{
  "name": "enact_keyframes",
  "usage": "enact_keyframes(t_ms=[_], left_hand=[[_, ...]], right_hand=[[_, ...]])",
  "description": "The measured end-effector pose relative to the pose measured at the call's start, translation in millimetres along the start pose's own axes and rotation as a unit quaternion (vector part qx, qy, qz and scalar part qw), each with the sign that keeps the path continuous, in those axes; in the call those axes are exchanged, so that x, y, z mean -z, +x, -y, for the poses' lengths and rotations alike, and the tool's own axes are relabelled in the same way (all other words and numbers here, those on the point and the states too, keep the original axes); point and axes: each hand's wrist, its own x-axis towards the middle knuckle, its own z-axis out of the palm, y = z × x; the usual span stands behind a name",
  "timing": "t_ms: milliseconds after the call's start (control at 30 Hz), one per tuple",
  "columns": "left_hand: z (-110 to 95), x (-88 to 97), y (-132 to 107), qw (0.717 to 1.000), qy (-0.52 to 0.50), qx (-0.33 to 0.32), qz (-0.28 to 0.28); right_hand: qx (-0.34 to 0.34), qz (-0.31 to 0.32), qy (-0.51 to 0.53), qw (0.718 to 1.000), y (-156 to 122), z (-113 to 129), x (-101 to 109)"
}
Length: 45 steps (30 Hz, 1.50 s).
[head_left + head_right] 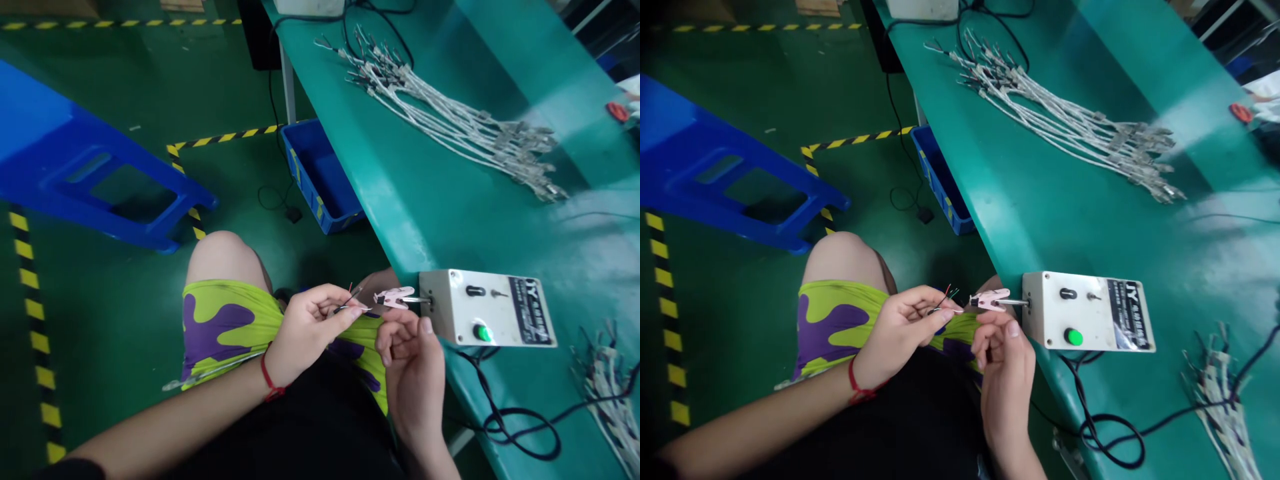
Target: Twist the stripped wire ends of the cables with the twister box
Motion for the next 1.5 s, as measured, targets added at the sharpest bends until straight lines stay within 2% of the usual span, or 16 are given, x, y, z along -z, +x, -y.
enact_keyframes(t_ms=[67, 167, 400, 567, 733, 833, 900, 1000, 1133, 1233, 1333, 1500], left_hand=[[0, 0.0, 3, 1.0, -0.012, 0.005, 0.002], [-2, -1.6, 6, 1.0, -0.029, 0.007, 0.002], [-4, -5.6, 14, 0.999, -0.038, 0.021, -0.002], [-1, -3.3, 17, 0.997, -0.059, 0.029, 0.031], [-1, 0.2, 12, 0.994, -0.066, 0.046, 0.072], [-1, 2.6, 8, 0.993, -0.043, 0.04, 0.105], [-2, 3.9, 7, 0.994, -0.001, 0.031, 0.108], [-6, 5.0, 5, 0.993, 0.08, 0.001, 0.086], [-10, 6.6, 1, 0.981, 0.166, -0.074, 0.063], [-7, 8.4, -4, 0.958, 0.227, -0.166, 0.049], [-3, 10.3, -9, 0.928, 0.271, -0.25, 0.054], [-1, 13.3, -13, 0.897, 0.31, -0.304, 0.081]], right_hand=[[-0.021, 0.021, 0.005, 1.0, 5, 1, -1], [-0.016, 0.031, 0.016, 0.999, 13, -2, -3], [0.027, -0.023, 0.077, 0.996, 16, -6, -15], [0.017, -0.058, 0.101, 0.993, 15, -7, -22], [0.011, -0.083, 0.113, 0.99, 9, -13, -18], [0.003, -0.071, 0.114, 0.991, 6, -15, -11], [0.002, -0.048, 0.116, 0.992, 6, -15, -6], [-0.002, -0.02, 0.127, 0.992, 8, -18, -1], [0.015, 0.003, 0.097, 0.995, 2, -26, 5], [0.014, 0.029, 0.034, 0.999, -9, -29, 7], [-0.012, 0.063, 0.02, 0.998, -17, -22, 2], [-0.081, 0.063, 0.025, 0.994, -15, -10, -5]])
